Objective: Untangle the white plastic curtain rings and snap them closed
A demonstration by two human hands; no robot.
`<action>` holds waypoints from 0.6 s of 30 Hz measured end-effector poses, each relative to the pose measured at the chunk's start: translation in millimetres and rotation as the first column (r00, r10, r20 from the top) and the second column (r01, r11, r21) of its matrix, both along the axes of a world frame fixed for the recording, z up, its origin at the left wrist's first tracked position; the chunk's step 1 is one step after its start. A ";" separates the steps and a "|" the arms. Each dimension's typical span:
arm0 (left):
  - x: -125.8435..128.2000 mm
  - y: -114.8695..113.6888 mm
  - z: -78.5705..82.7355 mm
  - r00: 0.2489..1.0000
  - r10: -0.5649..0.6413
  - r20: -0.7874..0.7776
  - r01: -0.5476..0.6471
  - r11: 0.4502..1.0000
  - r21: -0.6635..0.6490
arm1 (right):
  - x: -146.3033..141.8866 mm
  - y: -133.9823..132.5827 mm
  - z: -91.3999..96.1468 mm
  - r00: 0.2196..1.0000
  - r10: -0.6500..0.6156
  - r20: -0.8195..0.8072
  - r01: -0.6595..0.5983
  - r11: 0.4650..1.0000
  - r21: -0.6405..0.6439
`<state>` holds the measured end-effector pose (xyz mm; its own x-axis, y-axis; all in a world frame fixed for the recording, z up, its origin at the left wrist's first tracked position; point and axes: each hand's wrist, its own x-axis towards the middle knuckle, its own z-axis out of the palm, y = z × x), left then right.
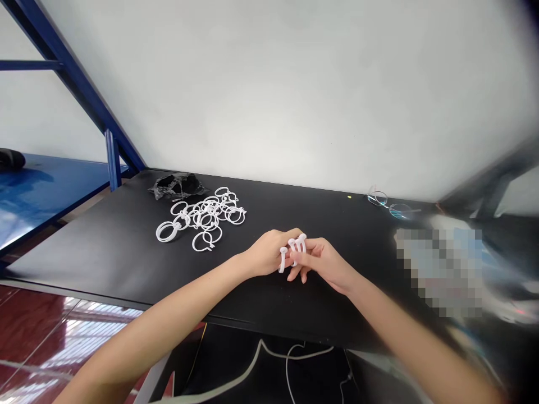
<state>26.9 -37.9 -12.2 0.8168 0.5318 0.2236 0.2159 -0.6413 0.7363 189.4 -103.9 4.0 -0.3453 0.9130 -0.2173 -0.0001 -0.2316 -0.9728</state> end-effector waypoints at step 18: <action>-0.4 1.5 6.6 0.975 -0.004 0.220 0.080 0.938 -0.338 | -14.8 -16.1 -6.2 0.996 -0.067 0.062 0.037 0.917 0.398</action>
